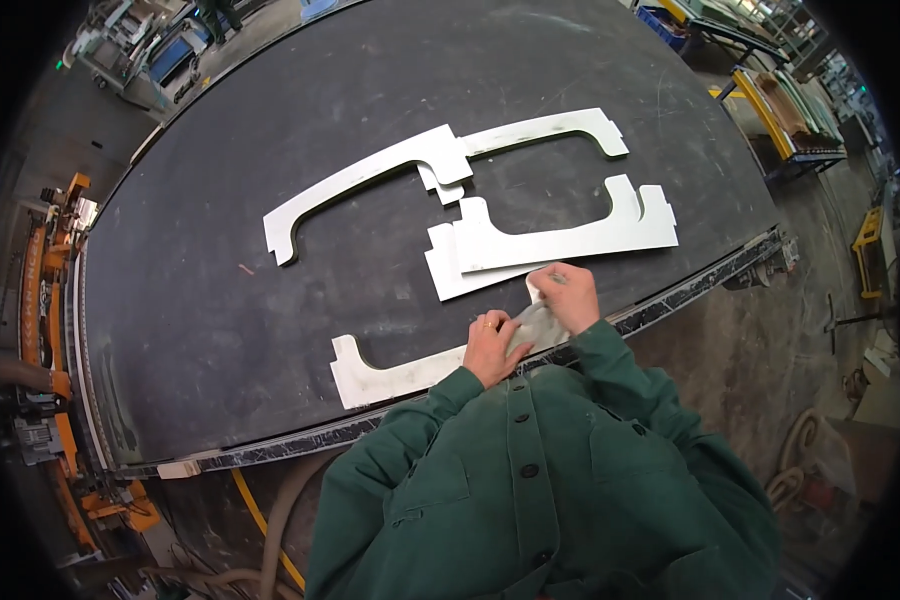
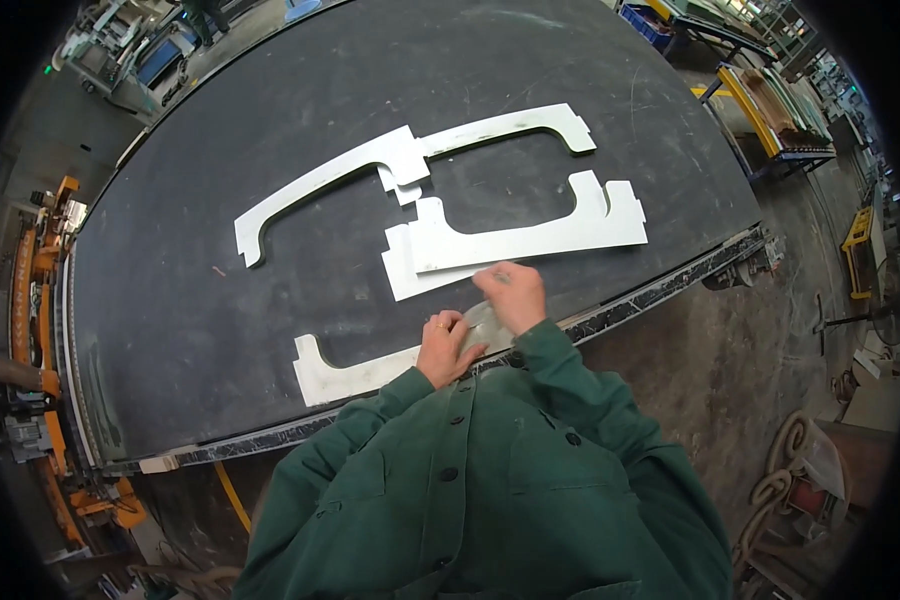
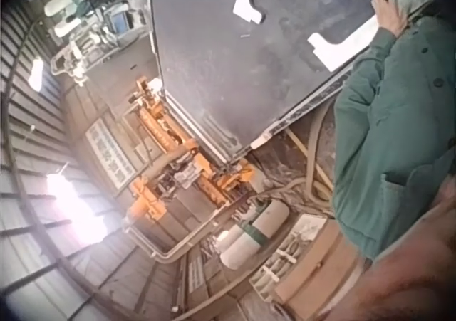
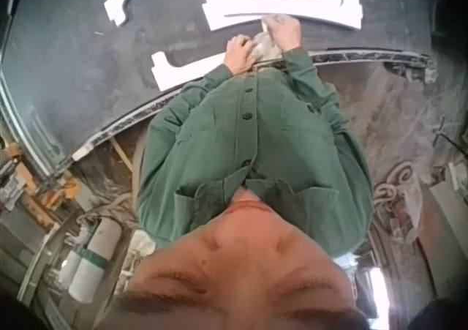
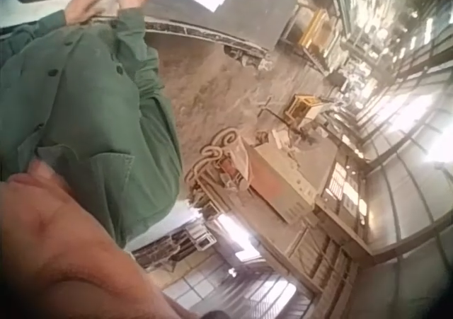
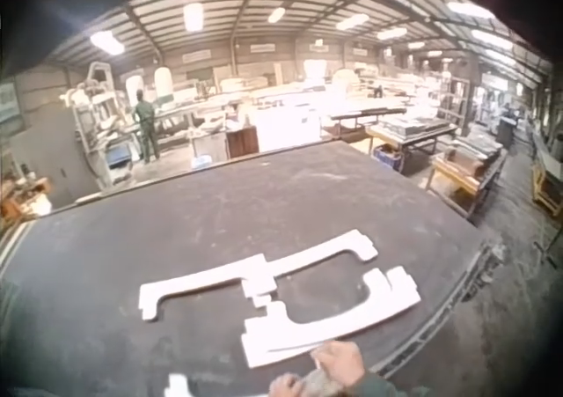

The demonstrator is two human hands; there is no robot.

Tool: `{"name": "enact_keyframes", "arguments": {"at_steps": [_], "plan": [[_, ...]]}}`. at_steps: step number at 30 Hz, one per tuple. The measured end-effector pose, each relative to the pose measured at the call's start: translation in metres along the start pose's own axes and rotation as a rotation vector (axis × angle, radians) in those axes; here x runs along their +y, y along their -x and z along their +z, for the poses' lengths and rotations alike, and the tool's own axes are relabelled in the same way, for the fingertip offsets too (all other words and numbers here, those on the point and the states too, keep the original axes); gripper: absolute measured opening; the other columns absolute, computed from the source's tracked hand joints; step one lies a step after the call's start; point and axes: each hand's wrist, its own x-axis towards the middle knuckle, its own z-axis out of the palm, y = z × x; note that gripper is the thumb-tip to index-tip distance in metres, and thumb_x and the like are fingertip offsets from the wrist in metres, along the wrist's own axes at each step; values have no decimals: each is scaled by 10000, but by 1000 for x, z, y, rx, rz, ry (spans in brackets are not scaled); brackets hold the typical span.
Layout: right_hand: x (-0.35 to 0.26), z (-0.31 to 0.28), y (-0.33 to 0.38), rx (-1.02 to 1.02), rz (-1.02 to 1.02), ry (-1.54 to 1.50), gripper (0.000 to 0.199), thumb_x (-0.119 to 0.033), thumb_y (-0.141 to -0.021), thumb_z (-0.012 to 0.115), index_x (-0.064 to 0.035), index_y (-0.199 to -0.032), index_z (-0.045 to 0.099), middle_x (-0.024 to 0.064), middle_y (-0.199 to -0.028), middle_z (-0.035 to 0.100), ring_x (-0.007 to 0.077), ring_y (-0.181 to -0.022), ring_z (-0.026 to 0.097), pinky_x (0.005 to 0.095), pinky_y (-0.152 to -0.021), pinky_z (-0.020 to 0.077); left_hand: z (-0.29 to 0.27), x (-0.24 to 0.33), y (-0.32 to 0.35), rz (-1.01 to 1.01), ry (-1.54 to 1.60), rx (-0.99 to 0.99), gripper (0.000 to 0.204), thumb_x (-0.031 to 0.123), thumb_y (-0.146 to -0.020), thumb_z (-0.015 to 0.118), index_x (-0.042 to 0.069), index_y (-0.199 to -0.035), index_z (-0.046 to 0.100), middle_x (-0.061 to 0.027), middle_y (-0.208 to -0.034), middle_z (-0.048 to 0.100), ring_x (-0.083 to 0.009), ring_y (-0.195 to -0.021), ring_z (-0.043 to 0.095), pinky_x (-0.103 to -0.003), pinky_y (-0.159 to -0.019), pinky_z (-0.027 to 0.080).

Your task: Peeling protective film and wiping wooden furniture components on a factory workbench.

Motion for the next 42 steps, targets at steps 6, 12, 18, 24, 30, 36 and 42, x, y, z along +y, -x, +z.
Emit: {"name": "enact_keyframes", "arguments": {"at_steps": [6, 12, 18, 24, 30, 36, 42], "plan": [[23, -65, -2, 114, 116, -136, 210, -203, -777, 643, 0, -723, 638, 8, -596, 554, 70, -560, 480, 217, -527, 366, 8, 19, -29, 131, 3, -119, 447, 361, -715, 691, 54, -1021, 583, -81, -908, 519, -267, -831, 478, -366, -720, 385], [87, -129, 11, 328, 127, 43, 239, -255, -768, 650, -17, -756, 635, 62, -631, 579, 143, -581, 520, 281, -554, 401, 41, 36, -41, 81, -164, -173, 413, 420, -724, 666, 40, -828, 541, -109, -855, 507, -273, -822, 486, -368, -687, 392], [84, -129, 38, 411, 119, 674, 200, -239, -699, 660, -108, -843, 617, 122, -806, 629, 331, -778, 600, 404, -674, 472, 57, 31, -50, 12, -219, -192, 355, 372, -751, 648, 40, -836, 554, -108, -865, 511, -274, -843, 495, -378, -676, 404], [76, -88, 40, 17, -18, 776, 214, -316, -706, 649, -144, -833, 665, 89, -850, 635, 299, -810, 603, 398, -696, 482, 64, 36, -60, 16, -221, -223, 257, 272, -751, 637, 34, -810, 561, -110, -877, 513, -278, -854, 499, -389, -672, 428], [72, -59, 47, -104, 55, 880, 257, -341, -715, 663, -119, -846, 653, 130, -824, 636, 322, -794, 609, 419, -682, 482, 67, 31, -47, 61, -240, -263, 227, 234, -770, 605, 27, -811, 520, -121, -856, 497, -278, -808, 526, -370, -621, 478], [67, -58, 42, -39, 111, 846, 242, -323, -697, 689, -108, -804, 658, 122, -764, 634, 311, -775, 608, 422, -652, 469, 67, 35, -50, 64, -225, -329, 186, 188, -818, 541, 13, -829, 479, -153, -862, 497, -300, -794, 556, -388, -569, 494], [61, -61, 36, -69, 175, 795, 248, -331, -682, 707, -106, -773, 656, 114, -766, 638, 303, -774, 611, 411, -645, 468, 72, 16, -50, -85, 7, -220, 224, 209, -832, 563, 12, -833, 457, -174, -797, 543, -353, -701, 566, -443, -584, 460]]}}
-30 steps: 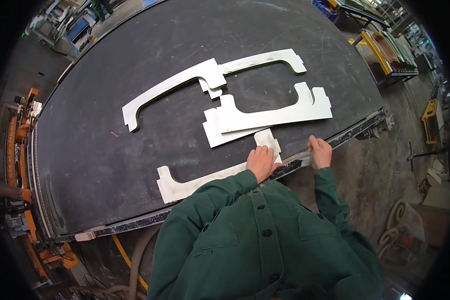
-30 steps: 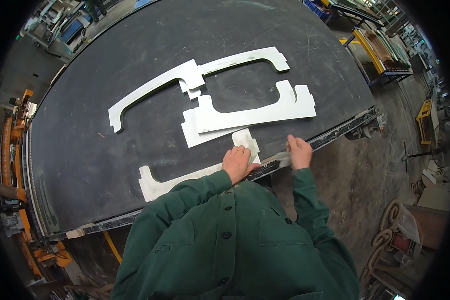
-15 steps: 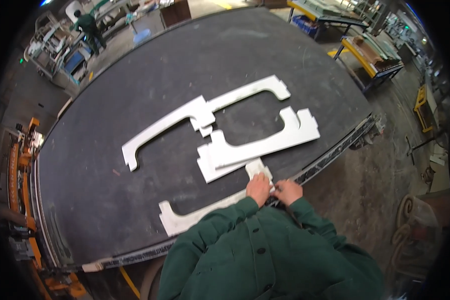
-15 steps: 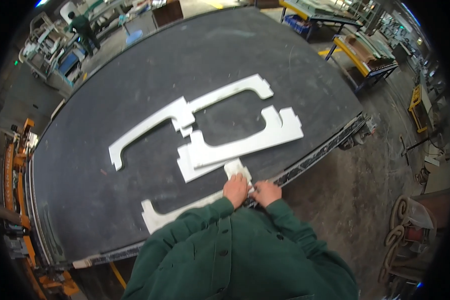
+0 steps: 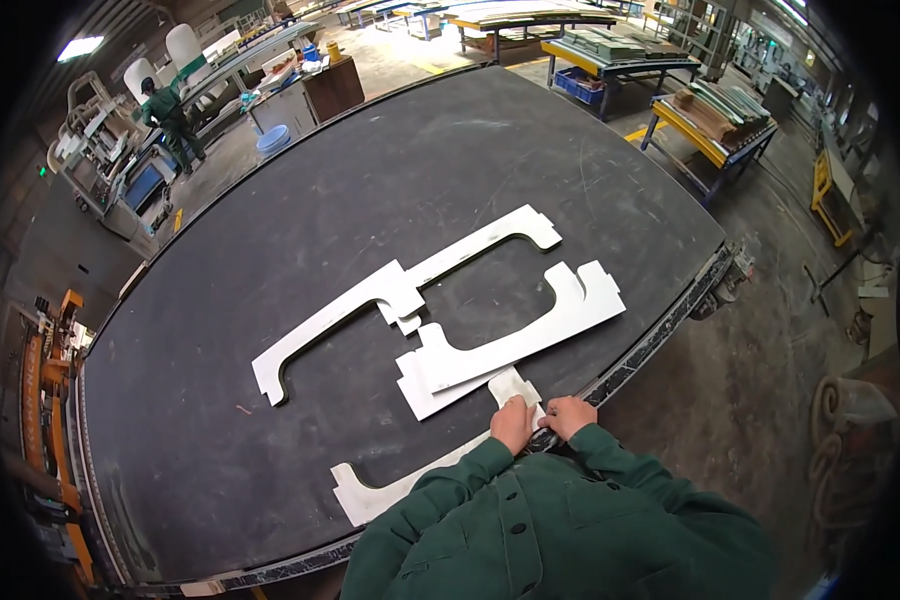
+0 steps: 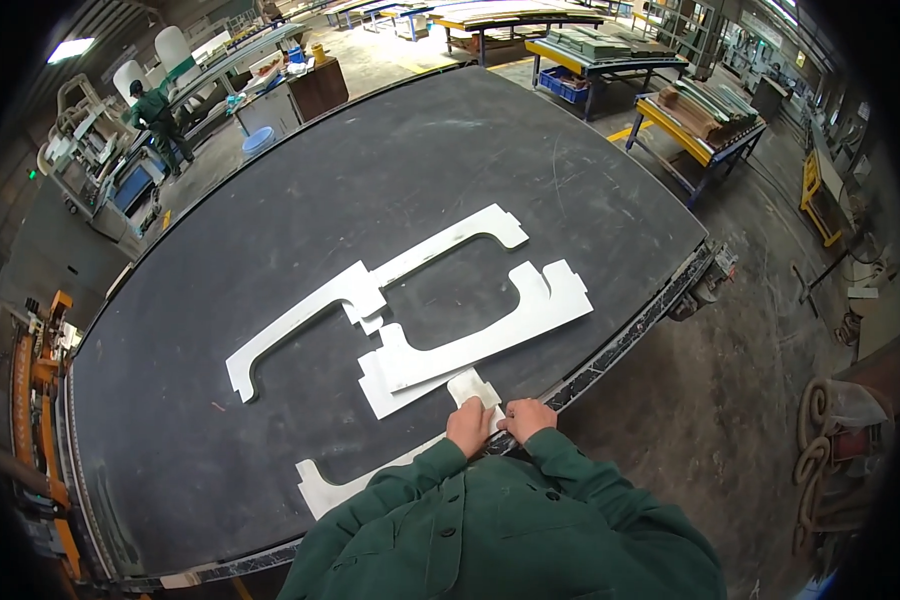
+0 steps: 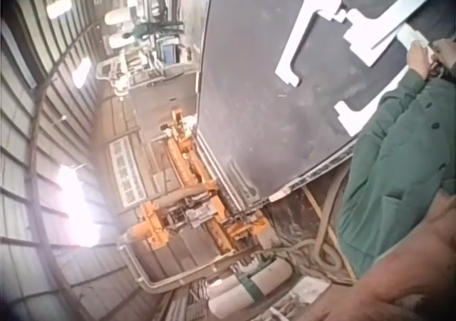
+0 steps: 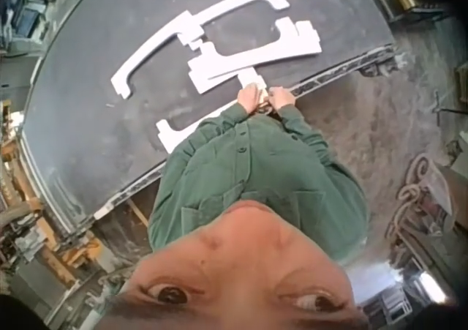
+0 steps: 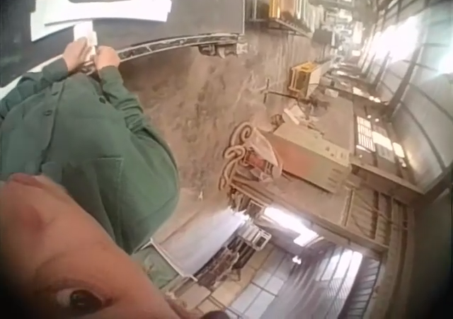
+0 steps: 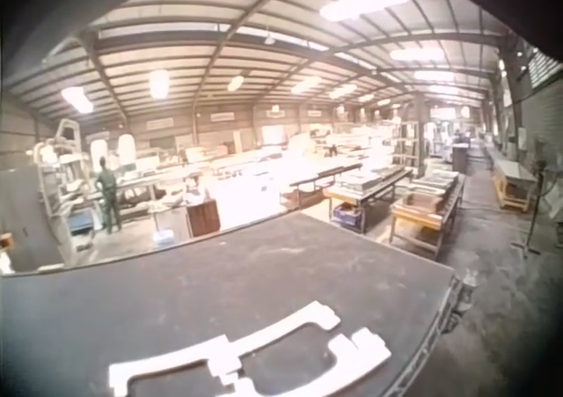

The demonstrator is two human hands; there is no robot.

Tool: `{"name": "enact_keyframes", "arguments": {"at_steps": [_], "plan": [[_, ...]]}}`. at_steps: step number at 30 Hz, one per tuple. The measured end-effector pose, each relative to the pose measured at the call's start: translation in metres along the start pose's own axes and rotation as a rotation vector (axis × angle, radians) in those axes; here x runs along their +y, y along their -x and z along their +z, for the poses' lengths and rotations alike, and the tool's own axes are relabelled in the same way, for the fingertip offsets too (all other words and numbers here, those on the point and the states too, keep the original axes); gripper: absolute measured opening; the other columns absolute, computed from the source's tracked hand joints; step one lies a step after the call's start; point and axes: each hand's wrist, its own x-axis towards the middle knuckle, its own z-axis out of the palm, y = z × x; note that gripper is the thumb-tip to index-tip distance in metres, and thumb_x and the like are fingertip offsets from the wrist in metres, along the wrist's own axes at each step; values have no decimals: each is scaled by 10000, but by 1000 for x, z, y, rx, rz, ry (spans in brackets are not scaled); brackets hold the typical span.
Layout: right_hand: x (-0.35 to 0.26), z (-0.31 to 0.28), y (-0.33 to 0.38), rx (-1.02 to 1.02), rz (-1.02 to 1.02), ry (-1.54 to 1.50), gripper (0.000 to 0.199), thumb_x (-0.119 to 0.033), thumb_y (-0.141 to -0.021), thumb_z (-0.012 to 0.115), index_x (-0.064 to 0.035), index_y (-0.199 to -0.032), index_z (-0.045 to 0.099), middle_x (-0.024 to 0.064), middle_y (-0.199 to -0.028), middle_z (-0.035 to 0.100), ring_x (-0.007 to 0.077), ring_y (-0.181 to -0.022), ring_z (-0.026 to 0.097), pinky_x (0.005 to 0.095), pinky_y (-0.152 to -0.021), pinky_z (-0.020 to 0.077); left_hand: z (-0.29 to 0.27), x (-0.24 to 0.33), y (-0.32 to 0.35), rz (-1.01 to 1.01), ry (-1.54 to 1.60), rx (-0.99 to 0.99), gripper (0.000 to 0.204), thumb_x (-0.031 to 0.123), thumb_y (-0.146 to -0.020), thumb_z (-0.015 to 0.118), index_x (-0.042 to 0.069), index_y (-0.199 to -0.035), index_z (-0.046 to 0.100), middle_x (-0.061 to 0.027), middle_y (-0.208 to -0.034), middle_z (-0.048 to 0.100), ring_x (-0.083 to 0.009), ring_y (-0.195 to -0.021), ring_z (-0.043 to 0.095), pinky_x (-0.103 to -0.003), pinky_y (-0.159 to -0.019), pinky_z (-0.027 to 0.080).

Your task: Peeling protective film and wiping wooden furniture components on a factory workbench.

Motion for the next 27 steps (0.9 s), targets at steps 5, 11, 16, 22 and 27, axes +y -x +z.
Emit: {"name": "enact_keyframes", "arguments": {"at_steps": [5, 11, 16, 22, 27], "plan": [[1, 3, -1, -21, -28, 47, 223, -306, -689, 695, -102, -768, 651, 113, -762, 641, 304, -772, 615, 410, -654, 478, -2, -3, 2, 5, 97, 13, 267, 249, -811, 616, 31, -880, 478, -165, -781, 557, -367, -691, 566, -442, -592, 439], [8, 12, -3, 37, -69, 67, 153, -220, -691, 641, -118, -803, 663, 126, -776, 647, 313, -783, 621, 432, -679, 488, -20, 21, -2, -40, 14, -126, 369, 345, -797, 607, 69, -1030, 525, -155, -965, 529, -360, -791, 583, -436, -645, 480], [11, 12, -6, 60, -101, 14, 181, -290, -683, 672, -128, -762, 668, 111, -751, 651, 305, -749, 626, 412, -667, 500, -13, 9, -5, -24, 15, -96, 339, 280, -774, 612, 81, -1033, 521, -159, -964, 515, -367, -794, 570, -448, -639, 476], [6, 7, -4, 50, -32, 14, 280, -370, -672, 711, -123, -793, 657, 93, -733, 642, 282, -716, 623, 397, -613, 482, -9, 6, -8, 7, 58, -10, 181, 188, -791, 604, 52, -909, 592, -149, -839, 543, -348, -725, 574, -428, -610, 472], [7, 8, -3, 21, -4, -7, 275, -362, -677, 713, -119, -790, 653, 97, -742, 642, 284, -731, 621, 397, -622, 479, -3, 8, -5, -8, 35, 8, 120, 157, -821, 579, 39, -846, 575, -149, -815, 527, -345, -699, 566, -418, -586, 466]]}}
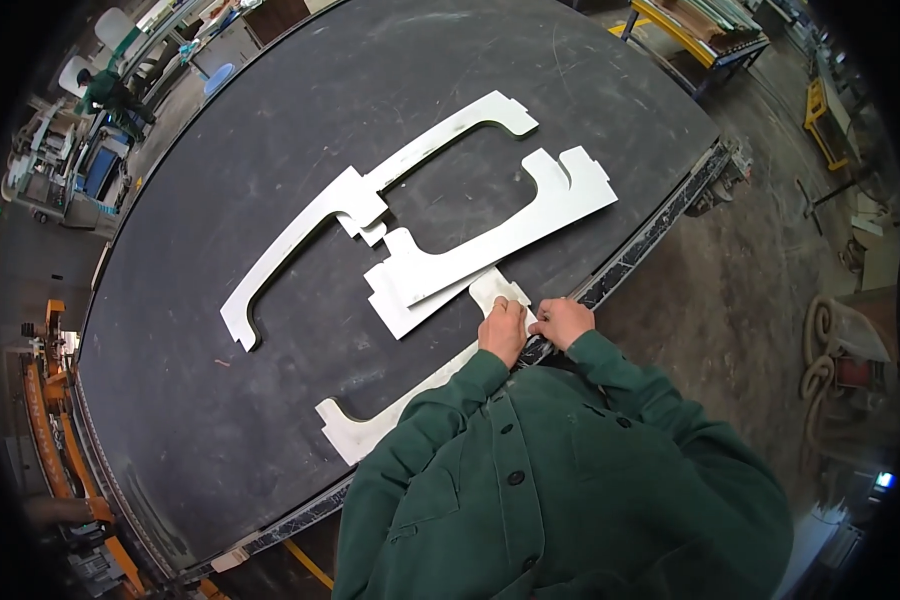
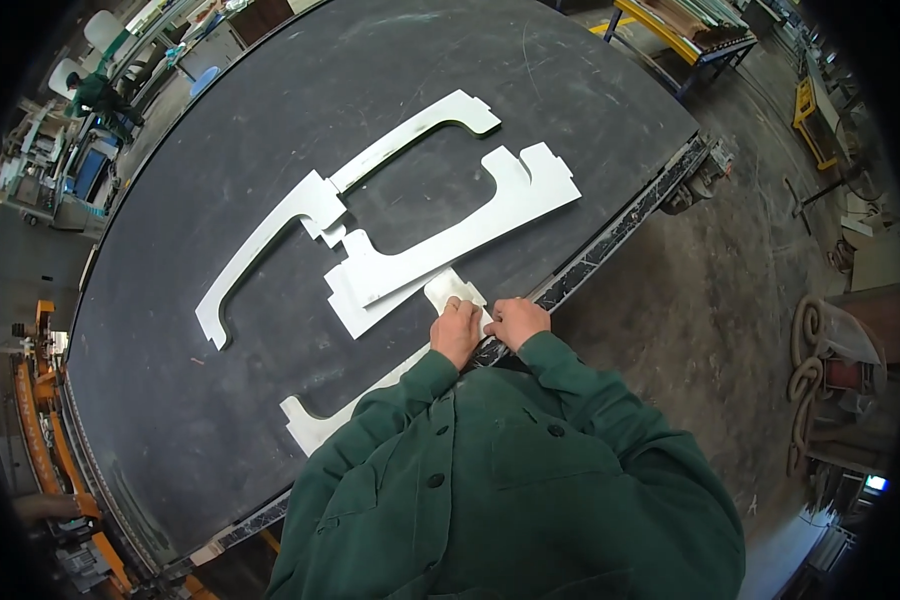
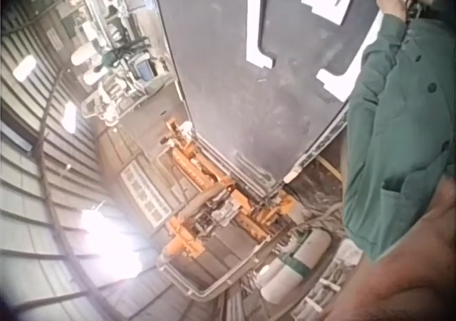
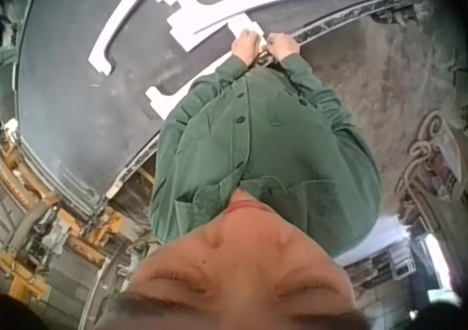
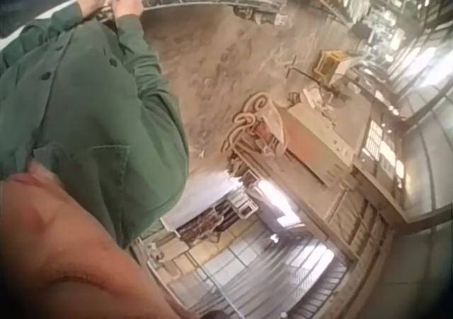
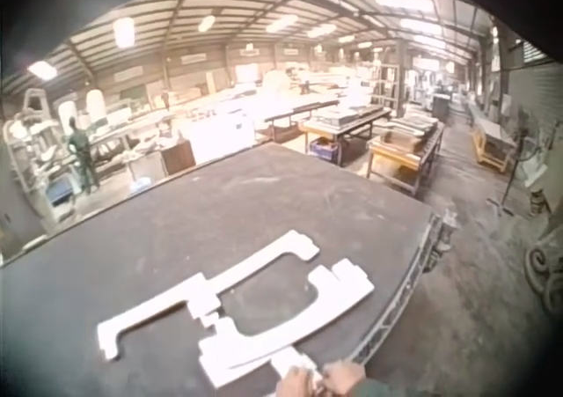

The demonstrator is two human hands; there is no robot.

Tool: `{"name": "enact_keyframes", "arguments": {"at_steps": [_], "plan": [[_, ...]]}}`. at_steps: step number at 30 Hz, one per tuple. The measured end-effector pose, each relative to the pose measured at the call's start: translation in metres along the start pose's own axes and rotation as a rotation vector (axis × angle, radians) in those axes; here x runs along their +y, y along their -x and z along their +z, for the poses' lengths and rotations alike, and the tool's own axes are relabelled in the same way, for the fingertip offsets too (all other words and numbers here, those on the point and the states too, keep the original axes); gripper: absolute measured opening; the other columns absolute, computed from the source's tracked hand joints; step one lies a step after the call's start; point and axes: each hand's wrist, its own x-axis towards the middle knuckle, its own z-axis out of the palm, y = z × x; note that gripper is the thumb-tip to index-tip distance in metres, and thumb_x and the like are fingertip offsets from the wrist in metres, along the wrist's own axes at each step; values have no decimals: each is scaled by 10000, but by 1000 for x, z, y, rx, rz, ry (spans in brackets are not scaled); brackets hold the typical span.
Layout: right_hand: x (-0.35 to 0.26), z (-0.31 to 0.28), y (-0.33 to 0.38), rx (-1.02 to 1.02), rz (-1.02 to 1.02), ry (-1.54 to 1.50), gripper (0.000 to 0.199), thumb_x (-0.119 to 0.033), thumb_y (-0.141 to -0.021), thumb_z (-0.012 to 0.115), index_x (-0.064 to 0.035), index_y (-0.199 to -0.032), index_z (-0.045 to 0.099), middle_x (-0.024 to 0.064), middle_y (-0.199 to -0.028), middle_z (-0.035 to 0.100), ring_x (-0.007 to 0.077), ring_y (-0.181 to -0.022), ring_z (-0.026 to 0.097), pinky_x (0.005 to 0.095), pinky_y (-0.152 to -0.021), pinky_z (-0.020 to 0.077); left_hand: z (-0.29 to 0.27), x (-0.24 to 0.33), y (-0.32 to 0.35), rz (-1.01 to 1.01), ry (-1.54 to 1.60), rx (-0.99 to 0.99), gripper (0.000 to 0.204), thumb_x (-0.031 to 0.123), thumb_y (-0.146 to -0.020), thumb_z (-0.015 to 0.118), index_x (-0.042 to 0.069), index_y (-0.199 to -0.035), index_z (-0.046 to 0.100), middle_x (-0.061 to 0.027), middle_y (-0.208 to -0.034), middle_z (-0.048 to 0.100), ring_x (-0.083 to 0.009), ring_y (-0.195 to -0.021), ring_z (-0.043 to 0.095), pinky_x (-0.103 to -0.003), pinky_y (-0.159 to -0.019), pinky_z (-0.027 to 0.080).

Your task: Peeling protective film and wiping wooden furniture components on a factory workbench.

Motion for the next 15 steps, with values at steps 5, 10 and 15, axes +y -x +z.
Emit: {"name": "enact_keyframes", "arguments": {"at_steps": [5, 10, 15], "plan": [[-5, -5, 2, -37, 26, -5, 240, -301, -682, 713, -97, -789, 645, 115, -772, 642, 303, -771, 614, 401, -653, 475, 5, 0, 4, -20, -12, 87, 113, 141, -854, 539, 32, -857, 507, -154, -838, 523, -342, -722, 559, -416, -590, 457], [1, -1, -2, -46, 6, 0, 270, -346, -678, 716, -107, -785, 651, 114, -773, 646, 298, -746, 618, 399, -648, 477, 5, -4, 5, -28, 47, 101, 122, 155, -862, 536, 37, -865, 502, -147, -852, 525, -340, -731, 558, -418, -601, 453], [-5, -10, -2, 9, 21, -90, 261, -323, -681, 710, -103, -809, 650, 114, -787, 636, 295, -774, 610, 389, -674, 475, 4, -5, 6, -34, 80, 120, 123, 163, -868, 534, 45, -865, 500, -141, -845, 531, -341, -735, 557, -423, -611, 450]]}}
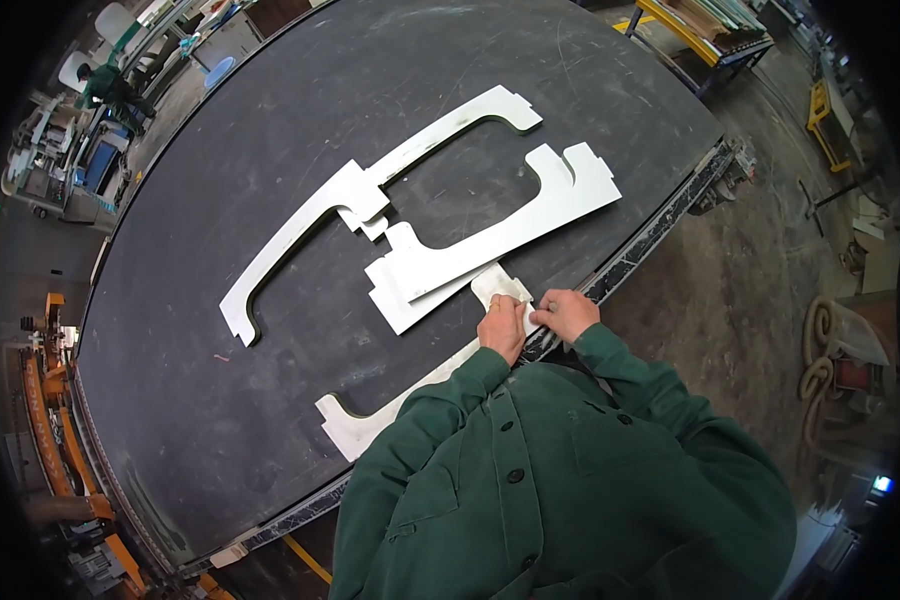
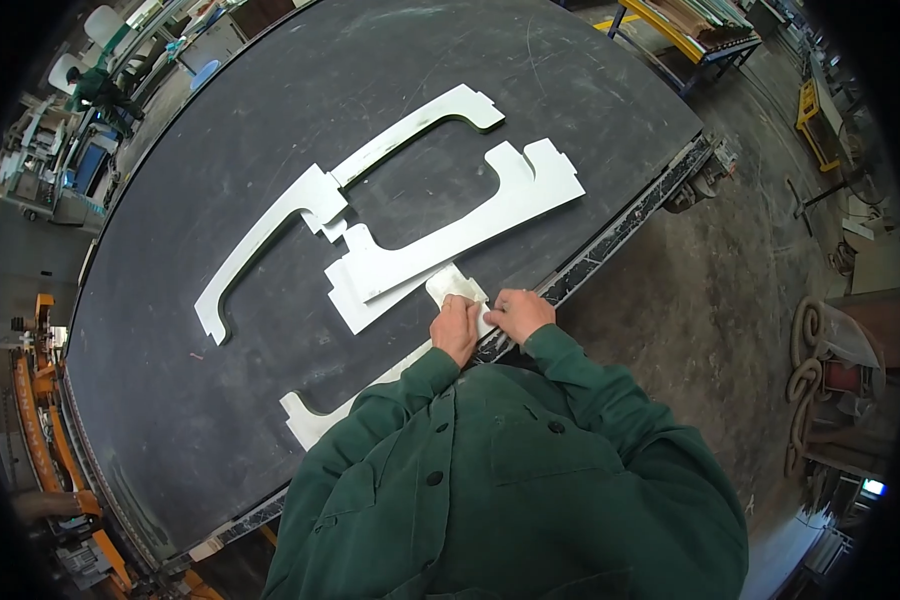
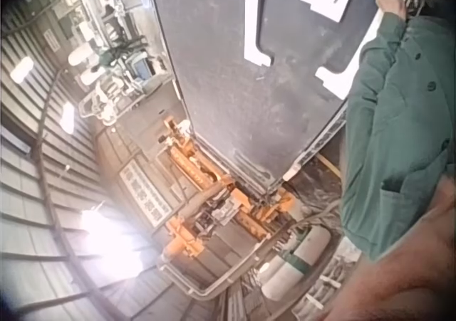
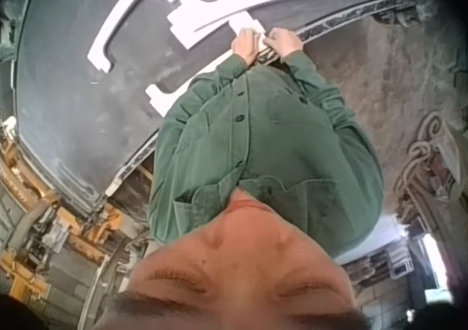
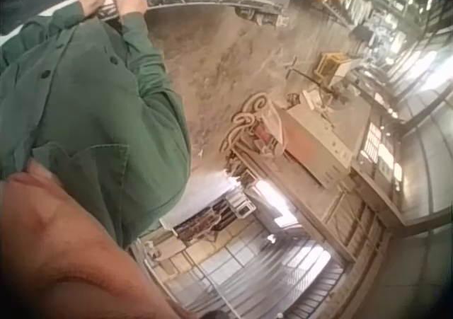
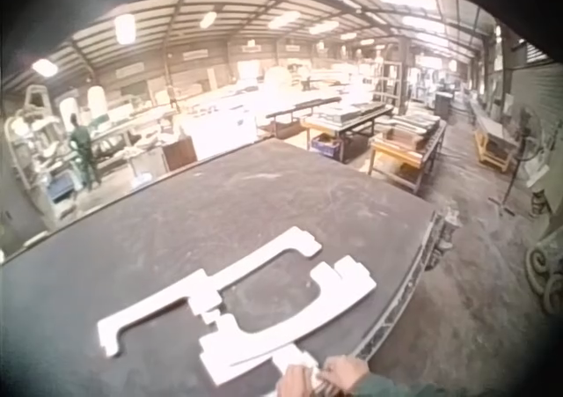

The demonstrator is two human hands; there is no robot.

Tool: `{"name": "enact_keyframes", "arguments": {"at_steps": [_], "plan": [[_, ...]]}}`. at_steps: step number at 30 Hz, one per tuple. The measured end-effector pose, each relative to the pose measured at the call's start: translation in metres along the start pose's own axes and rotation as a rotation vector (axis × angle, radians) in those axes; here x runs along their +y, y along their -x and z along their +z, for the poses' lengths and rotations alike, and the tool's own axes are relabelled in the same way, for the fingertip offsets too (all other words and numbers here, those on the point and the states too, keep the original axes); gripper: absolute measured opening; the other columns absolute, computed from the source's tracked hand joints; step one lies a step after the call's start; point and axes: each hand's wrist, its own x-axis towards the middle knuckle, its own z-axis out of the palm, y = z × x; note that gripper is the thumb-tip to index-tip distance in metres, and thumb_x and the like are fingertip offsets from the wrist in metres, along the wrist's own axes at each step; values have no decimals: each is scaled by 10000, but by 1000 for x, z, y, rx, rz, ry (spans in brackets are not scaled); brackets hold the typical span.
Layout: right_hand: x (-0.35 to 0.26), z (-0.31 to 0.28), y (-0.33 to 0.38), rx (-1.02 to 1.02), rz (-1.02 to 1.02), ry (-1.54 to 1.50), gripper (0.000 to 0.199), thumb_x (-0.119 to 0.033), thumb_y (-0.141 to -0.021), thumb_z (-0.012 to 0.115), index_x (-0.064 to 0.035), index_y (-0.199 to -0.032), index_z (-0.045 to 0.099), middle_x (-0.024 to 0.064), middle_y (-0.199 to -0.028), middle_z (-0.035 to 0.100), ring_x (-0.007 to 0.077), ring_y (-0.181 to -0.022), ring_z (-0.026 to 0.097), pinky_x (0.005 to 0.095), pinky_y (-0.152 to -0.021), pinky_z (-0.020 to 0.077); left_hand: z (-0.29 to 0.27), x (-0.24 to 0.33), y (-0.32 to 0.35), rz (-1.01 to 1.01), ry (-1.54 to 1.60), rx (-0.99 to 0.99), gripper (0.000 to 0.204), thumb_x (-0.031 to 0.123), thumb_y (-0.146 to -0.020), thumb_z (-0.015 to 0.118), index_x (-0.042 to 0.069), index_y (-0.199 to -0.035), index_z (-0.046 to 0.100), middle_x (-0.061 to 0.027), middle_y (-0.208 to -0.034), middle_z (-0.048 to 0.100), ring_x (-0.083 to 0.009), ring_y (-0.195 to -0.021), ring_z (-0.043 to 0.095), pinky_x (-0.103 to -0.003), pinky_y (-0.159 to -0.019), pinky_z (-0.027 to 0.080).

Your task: Peeling protective film and wiping wooden furniture components on a factory workbench.

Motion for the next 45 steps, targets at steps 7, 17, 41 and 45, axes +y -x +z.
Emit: {"name": "enact_keyframes", "arguments": {"at_steps": [7, 17, 41, 45], "plan": [[9, 8, -25, 176, -414, -12, 143, -196, -731, 639, -146, -865, 647, 10, -866, 579, 239, -822, 591, 366, -689, 477, -1, -4, 0, 26, 67, 19, 122, 158, -862, 545, 47, -855, 495, -142, -832, 535, -346, -743, 554, -427, -622, 440], [10, 10, -42, 237, -768, 335, 50, -139, -723, 585, -121, -757, 554, 34, -785, 520, 227, -743, 533, 369, -624, 442, -8, 1, -2, -196, 273, -31, 311, 139, -765, 653, 18, -998, 486, -89, -727, 514, -226, -660, 545, -343, -605, 450], [-15, 8, -21, 414, -895, 59, 42, -136, -749, 581, -120, -785, 568, 31, -760, 540, 233, -675, 548, 346, -573, 449, 4, -6, -11, -94, 122, 187, 141, 87, -787, 576, 39, -764, 445, -187, -682, 533, -380, -656, 553, -450, -566, 430], [-5, 11, -9, 458, -390, -104, 157, -221, -769, 626, -100, -863, 594, 68, -845, 624, 277, -761, 615, 382, -621, 482, 0, -6, -11, -218, 253, 204, 242, 188, -834, 601, -1, -739, 484, -174, -642, 542, -282, -558, 529, -364, -536, 426]]}}
